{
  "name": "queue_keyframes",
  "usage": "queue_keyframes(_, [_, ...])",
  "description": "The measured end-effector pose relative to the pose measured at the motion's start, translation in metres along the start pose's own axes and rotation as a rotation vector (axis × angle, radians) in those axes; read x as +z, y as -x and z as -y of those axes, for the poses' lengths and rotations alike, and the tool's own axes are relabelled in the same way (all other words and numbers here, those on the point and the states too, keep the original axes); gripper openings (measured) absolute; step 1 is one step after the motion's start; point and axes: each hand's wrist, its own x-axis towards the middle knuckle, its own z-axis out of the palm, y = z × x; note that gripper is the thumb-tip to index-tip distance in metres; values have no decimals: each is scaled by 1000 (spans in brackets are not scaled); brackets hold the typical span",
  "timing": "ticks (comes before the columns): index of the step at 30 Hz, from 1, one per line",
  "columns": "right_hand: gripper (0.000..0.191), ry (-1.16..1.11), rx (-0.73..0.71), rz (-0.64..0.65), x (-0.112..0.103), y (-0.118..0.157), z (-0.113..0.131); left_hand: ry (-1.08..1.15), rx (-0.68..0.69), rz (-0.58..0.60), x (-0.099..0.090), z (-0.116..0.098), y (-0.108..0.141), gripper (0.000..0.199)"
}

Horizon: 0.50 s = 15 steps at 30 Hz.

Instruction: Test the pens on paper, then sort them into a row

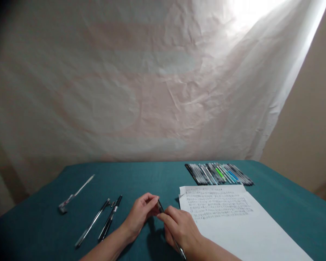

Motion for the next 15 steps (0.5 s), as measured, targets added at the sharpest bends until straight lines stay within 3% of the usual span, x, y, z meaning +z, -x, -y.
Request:
queue_keyframes(9, [37, -3, 54, 68, 0, -3, 0, 57, -46, 16, -1, -1, -3, 23])
queue_keyframes(15, [39, -106, 152, 204, -19, -16, 8, 130, -15, -56, -1, 1, -5, 23])
